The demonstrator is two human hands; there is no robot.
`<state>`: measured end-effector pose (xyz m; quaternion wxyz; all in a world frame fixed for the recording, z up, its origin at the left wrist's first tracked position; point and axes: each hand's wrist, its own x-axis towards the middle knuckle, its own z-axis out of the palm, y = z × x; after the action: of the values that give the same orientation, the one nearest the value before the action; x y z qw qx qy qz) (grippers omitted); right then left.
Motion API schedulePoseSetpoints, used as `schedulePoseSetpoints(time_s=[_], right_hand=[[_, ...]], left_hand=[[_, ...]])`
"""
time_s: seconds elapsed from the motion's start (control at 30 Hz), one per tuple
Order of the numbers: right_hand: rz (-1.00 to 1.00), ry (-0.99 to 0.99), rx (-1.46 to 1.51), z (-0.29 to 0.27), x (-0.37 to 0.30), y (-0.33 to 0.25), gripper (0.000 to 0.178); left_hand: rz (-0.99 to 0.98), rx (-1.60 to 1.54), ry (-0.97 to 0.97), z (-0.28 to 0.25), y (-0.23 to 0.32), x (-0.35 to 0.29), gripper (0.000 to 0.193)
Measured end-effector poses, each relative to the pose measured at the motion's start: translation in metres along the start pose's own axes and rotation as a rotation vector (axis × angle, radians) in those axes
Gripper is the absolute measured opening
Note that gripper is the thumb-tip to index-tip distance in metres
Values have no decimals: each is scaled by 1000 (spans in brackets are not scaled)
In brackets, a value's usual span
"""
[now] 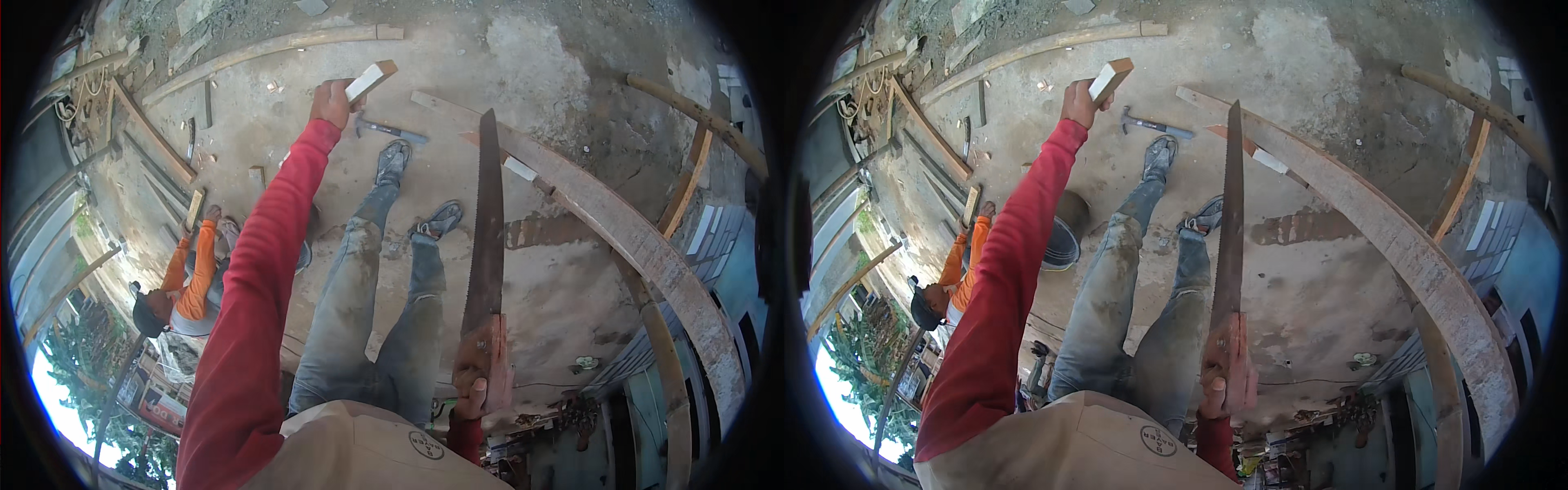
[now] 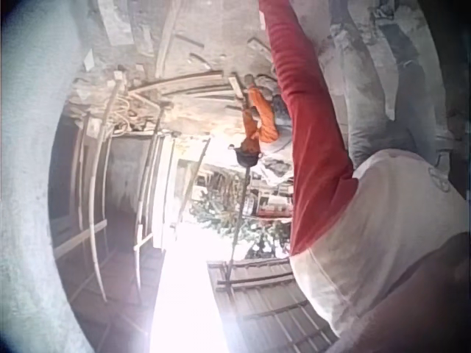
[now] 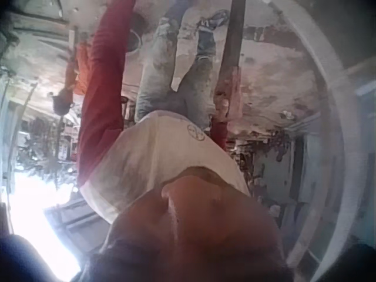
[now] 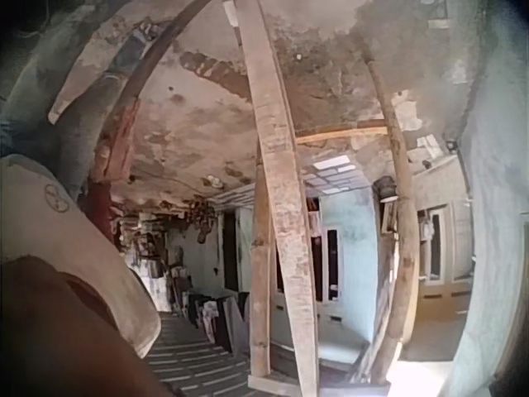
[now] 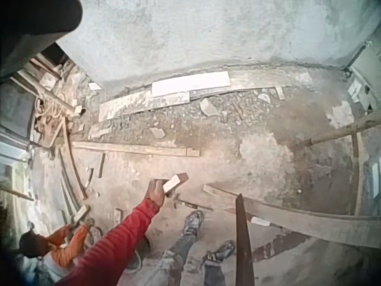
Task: Cutting and hammering wooden frame components together for a structure.
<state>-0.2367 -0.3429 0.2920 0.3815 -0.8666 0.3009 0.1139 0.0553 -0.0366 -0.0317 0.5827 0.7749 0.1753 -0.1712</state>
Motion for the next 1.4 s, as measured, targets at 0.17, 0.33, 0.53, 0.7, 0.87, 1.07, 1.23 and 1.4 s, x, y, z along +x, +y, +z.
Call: schedulePoseSetpoints(time_s=[0.17,0.33,0.53,0.7,0.87,1.07,1.23,1.4], right_hand=[[-146,-78,-70,19,20,-17,59],[-119,-36,337,18,28,-3,43],[-99,102,195,25,61,21,34],[70,107,165,-7,33,5,39],[-286,113,108,49,99,-23,42],[-56,208,575,98,169,-6,36],[-51,245,718,114,171,7,42],[-143,117,809,116,177,19,43]], left_hand=[[214,62,176,-76,-13,-21,41],[258,-307,196,-122,-8,-52,37],[286,-523,451,-108,-2,-87,36],[347,-466,440,-128,-4,-91,42],[373,-358,344,-112,-2,-102,45],[733,120,237,-2,193,-103,92],[935,436,-174,105,372,-139,101],[1117,534,-428,200,429,-171,92]])
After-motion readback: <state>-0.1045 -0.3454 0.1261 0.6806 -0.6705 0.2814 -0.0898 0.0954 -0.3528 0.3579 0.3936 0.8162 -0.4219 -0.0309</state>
